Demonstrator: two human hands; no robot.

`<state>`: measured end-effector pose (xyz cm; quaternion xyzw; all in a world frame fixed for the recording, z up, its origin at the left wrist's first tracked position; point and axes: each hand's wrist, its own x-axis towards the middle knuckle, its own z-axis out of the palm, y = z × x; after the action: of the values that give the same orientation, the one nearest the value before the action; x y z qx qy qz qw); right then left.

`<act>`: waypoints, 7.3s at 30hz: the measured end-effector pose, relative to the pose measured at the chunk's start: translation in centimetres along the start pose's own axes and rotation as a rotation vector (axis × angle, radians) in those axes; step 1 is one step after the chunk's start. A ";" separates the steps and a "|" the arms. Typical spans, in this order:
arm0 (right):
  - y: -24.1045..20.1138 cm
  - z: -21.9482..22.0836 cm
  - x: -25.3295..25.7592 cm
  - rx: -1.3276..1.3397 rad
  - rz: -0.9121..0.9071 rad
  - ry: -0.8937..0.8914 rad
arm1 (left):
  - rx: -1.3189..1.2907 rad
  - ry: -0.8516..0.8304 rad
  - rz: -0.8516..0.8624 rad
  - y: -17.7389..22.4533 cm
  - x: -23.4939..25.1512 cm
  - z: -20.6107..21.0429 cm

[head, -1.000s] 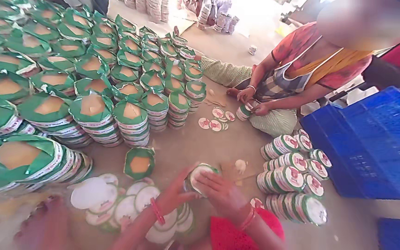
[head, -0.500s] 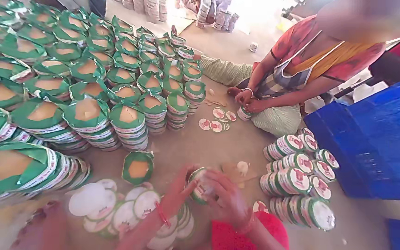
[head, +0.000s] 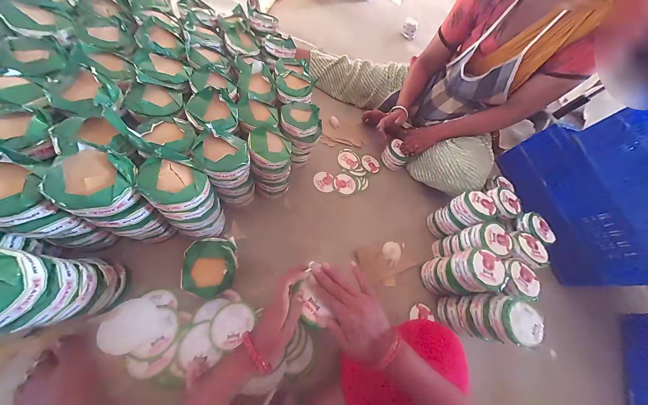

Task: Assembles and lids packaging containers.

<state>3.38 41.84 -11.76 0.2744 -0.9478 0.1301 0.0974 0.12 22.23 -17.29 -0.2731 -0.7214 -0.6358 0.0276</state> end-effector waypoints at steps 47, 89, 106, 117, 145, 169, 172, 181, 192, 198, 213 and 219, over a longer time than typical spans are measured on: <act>0.9 -1.8 -2.4 1.067 0.691 0.817 | -0.093 0.005 0.160 9.2 4.2 0.3; -0.8 -6.7 -4.8 0.341 0.260 0.409 | -0.164 -0.247 0.114 5.9 3.3 -0.7; -8.2 -5.9 -7.1 -0.022 0.289 0.524 | 0.103 -0.129 0.108 7.5 2.9 -0.6; -9.0 -6.5 -6.3 0.204 0.298 0.603 | 0.159 -0.115 0.165 7.8 2.9 -1.0; -5.1 -9.8 -4.5 0.366 -0.113 0.309 | 0.027 -0.443 0.260 9.2 3.1 -2.4; 0.4 -8.9 -1.4 0.431 0.054 0.461 | -0.459 -0.343 -0.076 8.7 6.3 -0.5; 2.7 -9.0 2.0 0.544 0.094 0.448 | -0.422 -0.293 -0.204 8.6 9.8 -1.7; 8.7 -2.1 8.8 1.039 0.547 0.521 | -0.544 0.046 -0.718 3.8 17.0 -0.9; 12.9 1.4 10.2 2.124 0.890 0.729 | 0.437 -0.411 -0.414 -0.7 19.7 4.0; 16.9 0.3 9.7 1.037 0.889 0.424 | 0.368 -0.320 -0.378 -1.5 19.7 -1.5; 15.5 8.7 10.8 -0.066 0.811 -0.200 | 0.421 0.042 -0.245 -1.5 12.0 -8.0; 16.5 6.5 11.2 0.261 0.938 -0.053 | 0.375 0.154 -0.302 -0.7 7.3 -8.0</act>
<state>-15.67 47.81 -18.26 -0.1690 -0.9472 0.2706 -0.0313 -8.84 17.36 -13.59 -0.1031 -0.8550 -0.5069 0.0375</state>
